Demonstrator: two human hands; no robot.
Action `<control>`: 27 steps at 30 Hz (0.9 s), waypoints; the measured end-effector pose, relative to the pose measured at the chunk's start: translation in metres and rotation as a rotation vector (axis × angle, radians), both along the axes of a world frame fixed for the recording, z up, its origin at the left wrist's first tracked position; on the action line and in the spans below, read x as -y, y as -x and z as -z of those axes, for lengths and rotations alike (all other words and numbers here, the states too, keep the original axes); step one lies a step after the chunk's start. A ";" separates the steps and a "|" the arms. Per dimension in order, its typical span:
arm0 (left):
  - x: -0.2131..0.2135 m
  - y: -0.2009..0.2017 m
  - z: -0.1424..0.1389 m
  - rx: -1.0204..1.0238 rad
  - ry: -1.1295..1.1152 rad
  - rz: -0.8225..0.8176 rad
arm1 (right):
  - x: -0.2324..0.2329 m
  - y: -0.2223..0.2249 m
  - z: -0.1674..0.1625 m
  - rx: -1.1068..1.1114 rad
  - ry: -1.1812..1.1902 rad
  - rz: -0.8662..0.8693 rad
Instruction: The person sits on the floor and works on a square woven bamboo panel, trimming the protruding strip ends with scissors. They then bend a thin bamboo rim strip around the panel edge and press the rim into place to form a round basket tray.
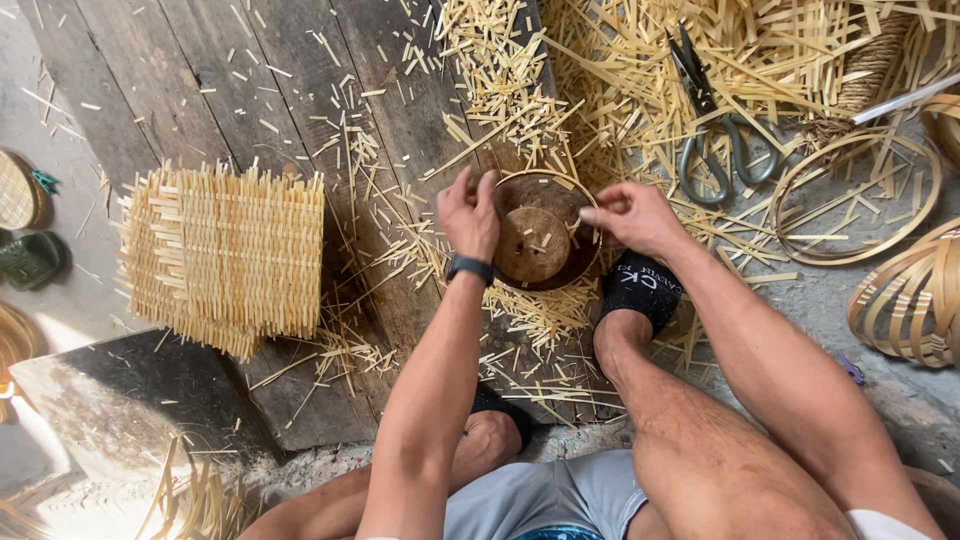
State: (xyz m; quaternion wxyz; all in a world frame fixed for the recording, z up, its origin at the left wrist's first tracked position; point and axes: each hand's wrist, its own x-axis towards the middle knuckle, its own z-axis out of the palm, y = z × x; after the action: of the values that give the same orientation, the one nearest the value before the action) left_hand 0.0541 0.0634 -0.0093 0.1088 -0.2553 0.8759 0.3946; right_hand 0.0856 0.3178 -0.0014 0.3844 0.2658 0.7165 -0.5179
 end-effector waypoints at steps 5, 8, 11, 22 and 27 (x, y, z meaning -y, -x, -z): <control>0.045 -0.060 0.009 0.101 -0.371 -0.178 | -0.003 -0.032 0.001 0.054 0.217 0.162; 0.058 -0.071 0.013 0.323 -0.720 -0.347 | -0.004 -0.037 0.014 0.036 0.297 0.245; 0.058 -0.067 0.015 0.341 -0.609 -0.324 | -0.004 -0.034 0.022 0.036 0.354 0.301; 0.036 -0.115 0.006 0.335 -1.052 -0.595 | 0.006 -0.039 -0.017 0.063 0.456 0.380; 0.010 -0.143 0.026 0.293 -1.033 -0.591 | 0.018 -0.047 -0.003 0.028 0.191 0.254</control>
State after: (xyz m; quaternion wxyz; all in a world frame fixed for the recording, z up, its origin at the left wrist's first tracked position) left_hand 0.1967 0.0534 -0.0352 0.2239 -0.4533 0.4394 0.7425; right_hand 0.1321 0.2994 0.0013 0.3492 0.3237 0.6190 -0.6246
